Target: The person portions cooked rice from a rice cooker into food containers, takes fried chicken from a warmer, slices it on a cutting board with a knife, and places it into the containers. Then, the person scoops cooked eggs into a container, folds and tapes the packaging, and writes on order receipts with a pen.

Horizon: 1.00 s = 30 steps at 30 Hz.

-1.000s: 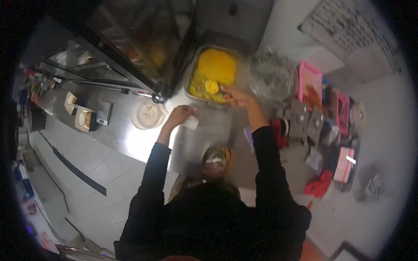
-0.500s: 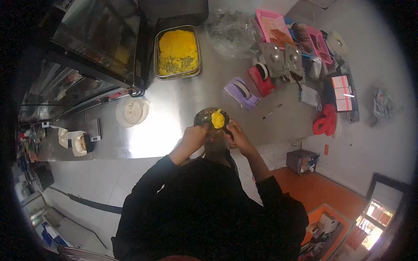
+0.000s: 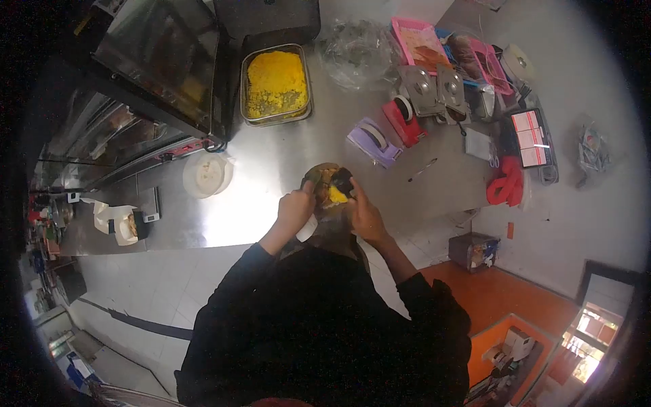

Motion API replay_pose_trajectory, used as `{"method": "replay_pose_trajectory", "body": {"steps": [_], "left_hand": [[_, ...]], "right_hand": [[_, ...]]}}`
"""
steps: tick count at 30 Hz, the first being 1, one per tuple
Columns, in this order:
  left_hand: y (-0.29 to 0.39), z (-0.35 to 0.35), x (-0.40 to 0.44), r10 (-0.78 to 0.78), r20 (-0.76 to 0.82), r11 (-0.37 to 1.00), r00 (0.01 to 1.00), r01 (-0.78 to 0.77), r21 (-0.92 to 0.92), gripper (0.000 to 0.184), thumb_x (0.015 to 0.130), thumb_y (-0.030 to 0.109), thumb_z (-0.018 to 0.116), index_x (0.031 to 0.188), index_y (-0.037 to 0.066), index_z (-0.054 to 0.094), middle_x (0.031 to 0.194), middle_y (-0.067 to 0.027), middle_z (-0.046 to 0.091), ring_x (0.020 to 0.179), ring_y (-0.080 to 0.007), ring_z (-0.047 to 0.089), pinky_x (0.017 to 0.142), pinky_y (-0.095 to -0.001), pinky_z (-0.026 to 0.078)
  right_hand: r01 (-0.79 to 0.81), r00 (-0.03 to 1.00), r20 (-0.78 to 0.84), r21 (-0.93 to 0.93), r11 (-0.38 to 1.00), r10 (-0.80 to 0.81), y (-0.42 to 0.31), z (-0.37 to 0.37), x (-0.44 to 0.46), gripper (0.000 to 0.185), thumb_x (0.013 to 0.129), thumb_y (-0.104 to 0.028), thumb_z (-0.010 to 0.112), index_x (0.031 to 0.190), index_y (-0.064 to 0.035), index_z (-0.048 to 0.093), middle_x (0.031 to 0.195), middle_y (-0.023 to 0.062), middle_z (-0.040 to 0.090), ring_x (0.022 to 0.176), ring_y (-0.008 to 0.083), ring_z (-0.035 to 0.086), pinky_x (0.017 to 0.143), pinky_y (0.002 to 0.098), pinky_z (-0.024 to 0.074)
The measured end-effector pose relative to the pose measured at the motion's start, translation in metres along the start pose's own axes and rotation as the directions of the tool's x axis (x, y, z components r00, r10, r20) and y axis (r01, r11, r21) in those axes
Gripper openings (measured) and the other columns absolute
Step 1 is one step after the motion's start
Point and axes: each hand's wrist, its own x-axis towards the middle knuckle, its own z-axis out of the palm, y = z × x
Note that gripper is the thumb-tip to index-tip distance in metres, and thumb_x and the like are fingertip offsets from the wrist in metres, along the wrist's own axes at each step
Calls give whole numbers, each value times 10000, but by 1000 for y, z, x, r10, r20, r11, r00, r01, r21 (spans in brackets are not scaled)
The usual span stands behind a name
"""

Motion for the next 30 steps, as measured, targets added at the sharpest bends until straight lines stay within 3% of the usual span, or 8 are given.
{"method": "replay_pose_trajectory", "body": {"steps": [3, 6, 9, 12, 15, 20, 23, 30], "left_hand": [[11, -6, -4, 169, 246, 984, 954, -180, 20, 242, 891, 287, 521, 980, 72, 583, 610, -154, 614, 564, -334, 628, 525, -433, 512], [8, 0, -5, 207, 335, 972, 919, -233, 38, 417, 873, 503, 508, 966, 104, 585, 603, -114, 626, 558, -283, 642, 515, -418, 506], [15, -26, -7, 105, 121, 992, 987, -95, -83, 378, 899, 462, 497, 989, 108, 596, 608, -129, 622, 573, -319, 633, 529, -431, 501], [10, -59, -12, -34, 46, 959, 998, 46, -281, 337, 913, 408, 506, 993, 94, 603, 617, -158, 614, 589, -358, 619, 536, -436, 488], [-9, -73, -21, -128, 14, 870, 992, 119, -478, 288, 923, 334, 517, 988, 65, 600, 629, -183, 608, 600, -374, 612, 544, -444, 475], [-25, -84, -29, -191, -38, 842, 981, 144, -520, 227, 934, 270, 524, 974, 58, 594, 588, -175, 588, 567, -346, 616, 494, -392, 450], [-28, -76, -25, -167, -53, 791, 985, 102, -603, 229, 928, 263, 551, 973, 42, 594, 578, -142, 583, 489, -202, 551, 483, -309, 413], [21, -48, -1, -27, 44, 556, 999, 51, -829, 200, 934, 216, 541, 991, 31, 590, 694, -23, 616, 596, -69, 509, 561, -232, 408]], "right_hand": [[-155, 987, 93, 319, 935, 131, 7, -15, 35, 433, 976, -274, 424, 1367, -98, 361, 966, 103, 549, 796, 172, 549, 673, 283, 472], [128, 988, 29, 394, 910, -152, 0, -7, 106, 413, 985, -354, 418, 1318, -111, 437, 874, 45, 564, 789, 81, 532, 684, 212, 449], [-137, 980, 194, 540, 830, 35, -61, -24, 174, 396, 980, -340, 432, 1286, -94, 485, 927, 41, 566, 930, 114, 534, 796, 250, 454], [454, 882, -130, -25, 890, -454, -61, -32, 211, 401, 936, -292, 530, 1254, -50, 488, 940, 35, 548, 910, 150, 530, 791, 299, 448], [461, 821, 235, 262, 848, -520, -113, -141, 133, 365, 808, -285, 691, 1053, -61, 539, 873, 52, 552, 808, 183, 559, 693, 317, 437], [358, 485, 856, -9, 934, -177, -111, -182, -11, 368, 719, -304, 753, 943, -91, 554, 834, 76, 573, 774, 239, 592, 649, 350, 465], [371, 291, 912, 171, 913, -289, -107, -204, -68, 359, 723, -289, 740, 948, -80, 554, 846, 86, 580, 779, 234, 593, 659, 347, 467], [555, 348, 750, 318, 768, -563, -157, -294, -139, 274, 775, -217, 681, 975, -69, 566, 873, 79, 588, 802, 214, 590, 683, 329, 466]]}}
